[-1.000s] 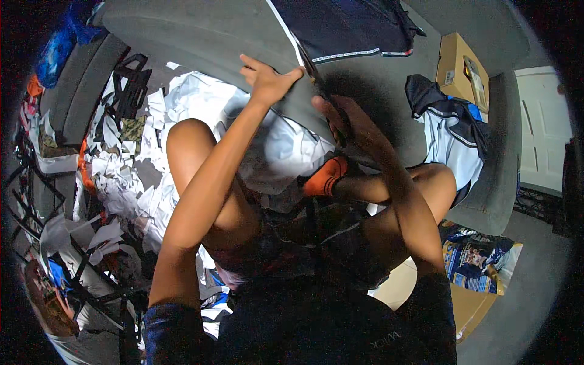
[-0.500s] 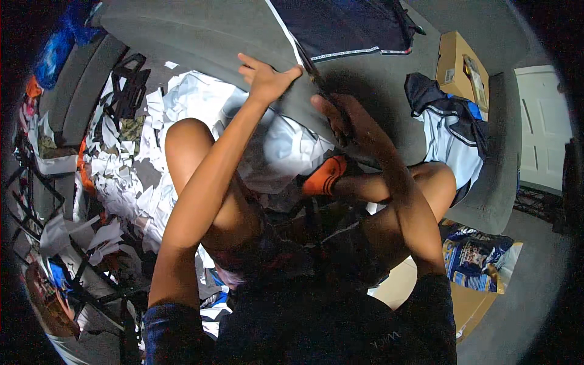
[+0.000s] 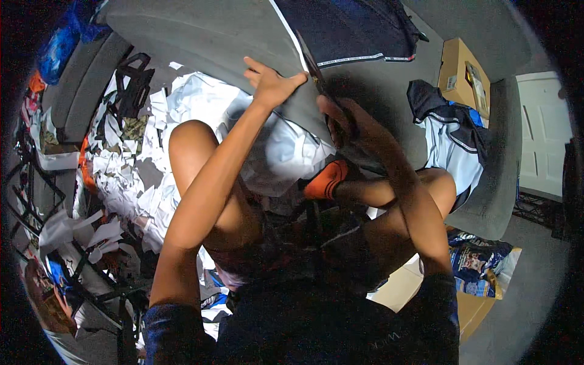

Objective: Cutting and trimming fabric patterns using scissors.

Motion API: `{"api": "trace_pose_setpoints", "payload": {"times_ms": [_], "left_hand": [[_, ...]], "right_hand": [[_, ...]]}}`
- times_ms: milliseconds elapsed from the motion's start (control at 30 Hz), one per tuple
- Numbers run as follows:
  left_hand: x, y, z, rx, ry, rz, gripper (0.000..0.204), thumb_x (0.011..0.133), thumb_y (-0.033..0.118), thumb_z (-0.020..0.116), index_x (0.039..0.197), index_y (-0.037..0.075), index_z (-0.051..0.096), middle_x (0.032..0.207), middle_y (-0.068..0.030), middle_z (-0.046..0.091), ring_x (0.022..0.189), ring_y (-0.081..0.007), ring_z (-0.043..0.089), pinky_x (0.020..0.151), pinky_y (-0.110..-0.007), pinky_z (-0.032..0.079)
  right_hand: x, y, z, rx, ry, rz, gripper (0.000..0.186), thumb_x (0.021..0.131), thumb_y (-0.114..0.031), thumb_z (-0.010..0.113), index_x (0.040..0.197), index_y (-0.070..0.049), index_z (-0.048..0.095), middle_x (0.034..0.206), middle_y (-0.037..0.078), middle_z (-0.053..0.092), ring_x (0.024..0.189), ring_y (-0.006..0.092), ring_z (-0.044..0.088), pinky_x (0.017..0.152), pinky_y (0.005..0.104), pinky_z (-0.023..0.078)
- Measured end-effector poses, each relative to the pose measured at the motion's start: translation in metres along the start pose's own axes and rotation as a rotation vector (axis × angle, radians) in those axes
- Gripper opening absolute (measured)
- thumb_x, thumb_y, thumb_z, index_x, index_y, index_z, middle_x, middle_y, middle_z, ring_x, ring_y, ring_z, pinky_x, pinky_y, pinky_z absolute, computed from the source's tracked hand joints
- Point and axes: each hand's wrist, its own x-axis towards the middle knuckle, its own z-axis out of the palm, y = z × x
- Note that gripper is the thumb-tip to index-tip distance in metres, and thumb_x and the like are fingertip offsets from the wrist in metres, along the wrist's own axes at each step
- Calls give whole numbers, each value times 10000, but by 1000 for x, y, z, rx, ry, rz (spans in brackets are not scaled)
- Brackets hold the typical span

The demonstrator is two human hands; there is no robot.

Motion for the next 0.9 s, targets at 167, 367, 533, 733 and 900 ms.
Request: {"api": "trace_pose_setpoints", "payload": {"times_ms": [167,367,533,733,900], "left_hand": [[2,-1,1,2,12,3,1319,586,505,727,1294,-200,-135,1226,-371,208,1113,-427,322,999,-398,297],[5,-4,5,12,26,13,1321,581,509,730,1300,-196,-125,1241,-372,198,1099,-432,346,988,-408,315],[6,-4,3,26,22,8,1327,578,515,731,1297,-200,-125,1242,-381,195,1086,-441,361,978,-418,327],[6,-4,5,3,14,7,1326,583,508,731,1294,-201,-135,1236,-390,199,1105,-454,340,987,-422,313],[6,-6,5,10,2,24,1321,590,499,730,1294,-198,-144,1237,-395,198,1130,-462,311,1002,-421,291]], "right_hand": [[13,-18,5,-277,-209,-113,431,896,-468,495,739,-66,509,553,25,487,440,112,419,419,251,314],[17,-20,6,-392,-131,-160,435,892,-487,492,761,-73,507,544,22,486,430,105,416,407,247,321],[23,-17,2,-310,-117,-121,423,887,-495,493,813,-79,506,535,21,484,420,105,421,391,248,337],[33,-18,-13,594,-411,379,409,889,-486,486,865,-78,501,536,25,485,415,113,433,374,260,351],[25,-23,-6,92,-306,-1,391,897,-461,471,868,-72,503,535,30,489,412,118,441,366,266,344]]}}
